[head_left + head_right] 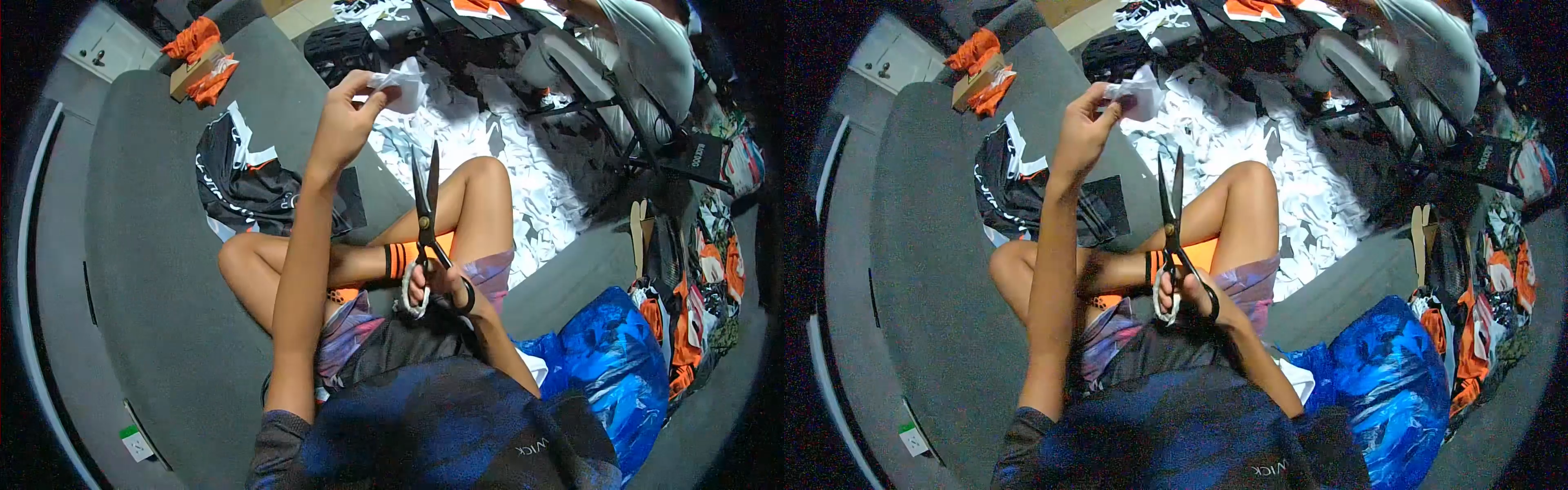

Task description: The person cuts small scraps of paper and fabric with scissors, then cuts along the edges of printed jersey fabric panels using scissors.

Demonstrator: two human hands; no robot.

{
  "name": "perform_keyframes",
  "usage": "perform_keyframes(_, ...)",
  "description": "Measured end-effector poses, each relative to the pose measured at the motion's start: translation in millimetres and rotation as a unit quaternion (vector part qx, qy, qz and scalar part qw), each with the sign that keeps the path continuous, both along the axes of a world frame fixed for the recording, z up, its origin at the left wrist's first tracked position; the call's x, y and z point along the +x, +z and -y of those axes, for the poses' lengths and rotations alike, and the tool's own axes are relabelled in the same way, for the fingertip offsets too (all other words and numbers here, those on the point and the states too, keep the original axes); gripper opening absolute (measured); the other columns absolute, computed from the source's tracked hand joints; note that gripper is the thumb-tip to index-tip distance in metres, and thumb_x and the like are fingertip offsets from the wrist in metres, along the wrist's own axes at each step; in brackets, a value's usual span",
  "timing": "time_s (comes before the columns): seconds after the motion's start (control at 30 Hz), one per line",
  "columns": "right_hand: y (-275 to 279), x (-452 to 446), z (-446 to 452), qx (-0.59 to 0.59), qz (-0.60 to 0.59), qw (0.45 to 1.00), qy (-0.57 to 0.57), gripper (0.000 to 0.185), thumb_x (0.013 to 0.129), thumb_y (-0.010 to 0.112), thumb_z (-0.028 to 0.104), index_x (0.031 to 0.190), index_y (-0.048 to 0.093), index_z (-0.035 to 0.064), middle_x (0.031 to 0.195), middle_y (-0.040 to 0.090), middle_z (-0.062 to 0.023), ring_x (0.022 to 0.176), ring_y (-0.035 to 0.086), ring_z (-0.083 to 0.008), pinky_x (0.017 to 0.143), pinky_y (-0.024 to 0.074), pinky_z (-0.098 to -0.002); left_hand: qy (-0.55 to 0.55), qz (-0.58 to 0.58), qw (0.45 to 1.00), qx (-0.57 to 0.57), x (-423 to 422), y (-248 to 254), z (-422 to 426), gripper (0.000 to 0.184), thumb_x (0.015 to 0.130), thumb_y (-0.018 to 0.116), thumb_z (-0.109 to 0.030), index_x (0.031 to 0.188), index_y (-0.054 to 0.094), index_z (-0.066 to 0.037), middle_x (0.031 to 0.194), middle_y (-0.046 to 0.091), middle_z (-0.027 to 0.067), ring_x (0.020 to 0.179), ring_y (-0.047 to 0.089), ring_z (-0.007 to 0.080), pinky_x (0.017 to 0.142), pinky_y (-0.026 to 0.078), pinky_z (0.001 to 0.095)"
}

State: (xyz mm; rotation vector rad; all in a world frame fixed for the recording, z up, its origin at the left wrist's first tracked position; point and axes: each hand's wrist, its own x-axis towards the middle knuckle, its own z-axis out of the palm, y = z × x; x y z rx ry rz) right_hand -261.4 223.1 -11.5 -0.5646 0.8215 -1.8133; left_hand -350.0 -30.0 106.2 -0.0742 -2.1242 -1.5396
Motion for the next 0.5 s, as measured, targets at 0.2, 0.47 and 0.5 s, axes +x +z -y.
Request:
perform_keyframes(0.2,20.6,-17.3,7.8,0.033,-0.088,0.995,-0.026,0.071,0.076,0.048,0.075,0.092,0.045,0.0059,0.078,0.049,-0.0017,0.075,0.05,-0.0126,0.067,0.0418,-0.0256,-0.057,0.094,0.994,0.024,7.5,0.9,-7.0,0.011,0.082,0.063,-0.005,0.09,0.061,0.002,0.078,0.063,0.0021,0.07,0.057,0.0081,0.064,0.045,0.0225)
perform_keyframes(0.47,26.0,-42.1,4.2,0.119,-0.229,0.966,-0.02,0.064,0.079,0.053,0.068,0.088,0.047,0.0055,0.073,0.05,0.0005,0.066,0.05,-0.0081,0.058,0.041,-0.0212,-0.089,0.145,0.979,0.109,18.3,-1.4,-0.1,0.019,0.077,0.069,-0.003,0.073,0.051,-0.003,0.072,0.059,-0.0001,0.069,0.056,0.0058,0.059,0.043,0.0193)
perform_keyframes(0.5,28.2,-42.8,4.5,0.125,-0.235,0.964,-0.015,0.063,0.079,0.054,0.068,0.088,0.047,0.0055,0.072,0.051,0.0003,0.066,0.05,-0.0082,0.057,0.0411,-0.0215,-0.09,0.146,0.979,0.11,19.5,-3.9,1.3,0.019,0.077,0.069,-0.003,0.073,0.051,-0.003,0.072,0.059,-0.0001,0.069,0.056,0.0058,0.059,0.043,0.0193)
